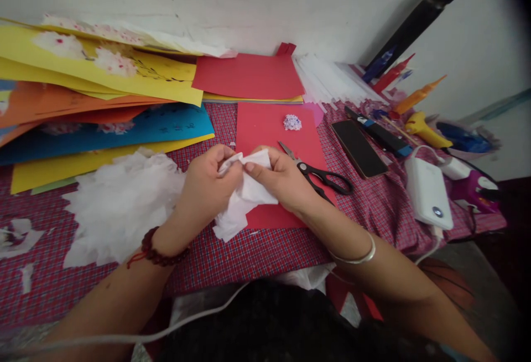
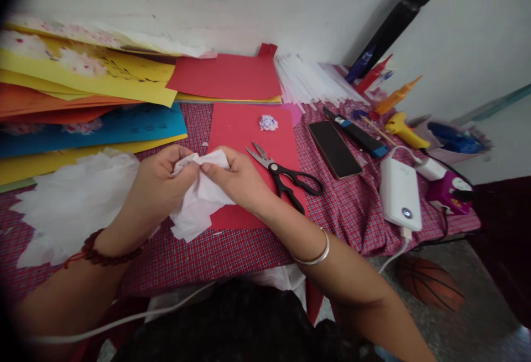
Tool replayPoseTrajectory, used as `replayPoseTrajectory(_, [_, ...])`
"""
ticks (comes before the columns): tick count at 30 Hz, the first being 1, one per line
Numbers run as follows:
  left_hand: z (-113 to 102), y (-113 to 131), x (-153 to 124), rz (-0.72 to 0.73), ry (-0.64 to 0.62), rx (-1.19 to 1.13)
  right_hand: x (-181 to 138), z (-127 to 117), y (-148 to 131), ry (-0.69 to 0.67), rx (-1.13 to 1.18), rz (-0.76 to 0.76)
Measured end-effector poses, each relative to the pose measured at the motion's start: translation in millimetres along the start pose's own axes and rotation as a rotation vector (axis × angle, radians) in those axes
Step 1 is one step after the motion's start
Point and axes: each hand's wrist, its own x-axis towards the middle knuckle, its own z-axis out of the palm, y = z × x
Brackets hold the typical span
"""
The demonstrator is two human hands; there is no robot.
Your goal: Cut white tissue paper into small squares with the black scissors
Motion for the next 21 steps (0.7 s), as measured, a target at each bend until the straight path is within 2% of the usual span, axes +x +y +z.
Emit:
replayPoseTrajectory(7, [-6.5, -2.5, 3.4, -0.256, -0.061, -0.424, 1.9, -3.8, -6.1, -0.056, 0.121, 0.031])
replayPoseTrajectory(9, [-8.2, -0.9, 2.9, -0.281, -0.083, -0.449, 2.6, -4.3, -7.5, -0.056, 0.094, 0.052])
replayPoseTrajectory(12, [-11.7, 1.7, 2.6, -0.184, -0.093, -0.301, 2.0, -4.0, -8.7, -0.031, 0.023, 0.078])
replayPoseTrajectory(16, [-14.8, 2.3, 2.7, 0.113, 0.043, 0.067, -0.8, -3.5, -9.3, -0.072, -0.051, 0.093])
replayPoseTrajectory(18, [-13.9, 1.3, 1.6, 0.146, 0.064, 0.123, -1.7, -3.7, -8.7, -0.094, -0.062, 0.089])
replayPoseTrajectory(21, [-10.1, 0.0, -2.0, 0.138, 0.018, 0.134, -1.8, -4.2, -6.8, -0.076, -0.049, 0.058])
